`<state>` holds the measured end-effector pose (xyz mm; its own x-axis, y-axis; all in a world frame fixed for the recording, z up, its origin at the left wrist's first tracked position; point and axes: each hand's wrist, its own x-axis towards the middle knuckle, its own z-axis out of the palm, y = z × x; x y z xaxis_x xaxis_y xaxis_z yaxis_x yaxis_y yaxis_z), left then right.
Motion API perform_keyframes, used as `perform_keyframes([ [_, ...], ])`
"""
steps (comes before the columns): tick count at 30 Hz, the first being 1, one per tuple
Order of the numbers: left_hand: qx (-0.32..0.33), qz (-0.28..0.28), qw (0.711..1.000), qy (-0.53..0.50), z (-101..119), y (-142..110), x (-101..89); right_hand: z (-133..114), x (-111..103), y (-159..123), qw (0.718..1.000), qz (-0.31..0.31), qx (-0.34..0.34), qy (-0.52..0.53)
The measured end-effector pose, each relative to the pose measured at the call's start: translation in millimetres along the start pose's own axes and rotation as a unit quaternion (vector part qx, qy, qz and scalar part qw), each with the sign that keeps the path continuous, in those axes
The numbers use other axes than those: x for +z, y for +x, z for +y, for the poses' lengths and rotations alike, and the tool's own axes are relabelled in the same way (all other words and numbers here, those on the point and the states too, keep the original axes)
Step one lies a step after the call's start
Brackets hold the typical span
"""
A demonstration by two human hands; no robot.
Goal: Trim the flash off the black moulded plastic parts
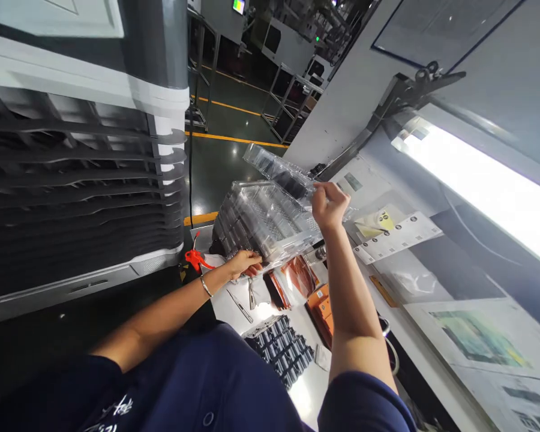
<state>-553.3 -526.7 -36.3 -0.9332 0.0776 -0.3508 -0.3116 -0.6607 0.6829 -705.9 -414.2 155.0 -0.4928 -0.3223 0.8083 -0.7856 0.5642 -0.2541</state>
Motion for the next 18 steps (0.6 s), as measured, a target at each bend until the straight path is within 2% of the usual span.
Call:
perform_keyframes([
  [3,0.006,0.007,1.000,0.008,19,-29,-6.8,-23,-7,-36,0.995,-0.076,-0.071,-0.007],
  [5,0.050,0.028,0.998,-0.024,32,-52,-3.9,-50,-7,-75,0.983,-0.149,-0.108,-0.005],
  [8,0.117,0.094,0.987,-0.048,42,-83,12.2,-100,-14,-131,0.958,-0.247,-0.146,0.006],
  [11,0.174,0.184,0.967,-0.032,36,-110,30.3,-130,-36,-154,0.922,-0.335,-0.178,0.083],
  [13,0.177,0.221,0.959,-0.023,26,-131,35.3,-124,-53,-144,0.914,-0.348,-0.163,0.130],
  [14,0.165,0.231,0.959,-0.018,20,-143,35.0,-111,-62,-132,0.926,-0.330,-0.135,0.126],
  [16,0.143,0.244,0.959,-0.009,8,-171,30.2,-71,-80,-103,0.966,-0.254,-0.028,0.027],
  [17,0.144,0.252,0.957,-0.008,1,-186,27.0,-48,-88,-91,0.975,-0.210,0.044,-0.054],
  [18,0.151,0.259,0.954,-0.010,-6,-203,24.2,-24,-94,-82,0.968,-0.192,0.108,-0.117],
])
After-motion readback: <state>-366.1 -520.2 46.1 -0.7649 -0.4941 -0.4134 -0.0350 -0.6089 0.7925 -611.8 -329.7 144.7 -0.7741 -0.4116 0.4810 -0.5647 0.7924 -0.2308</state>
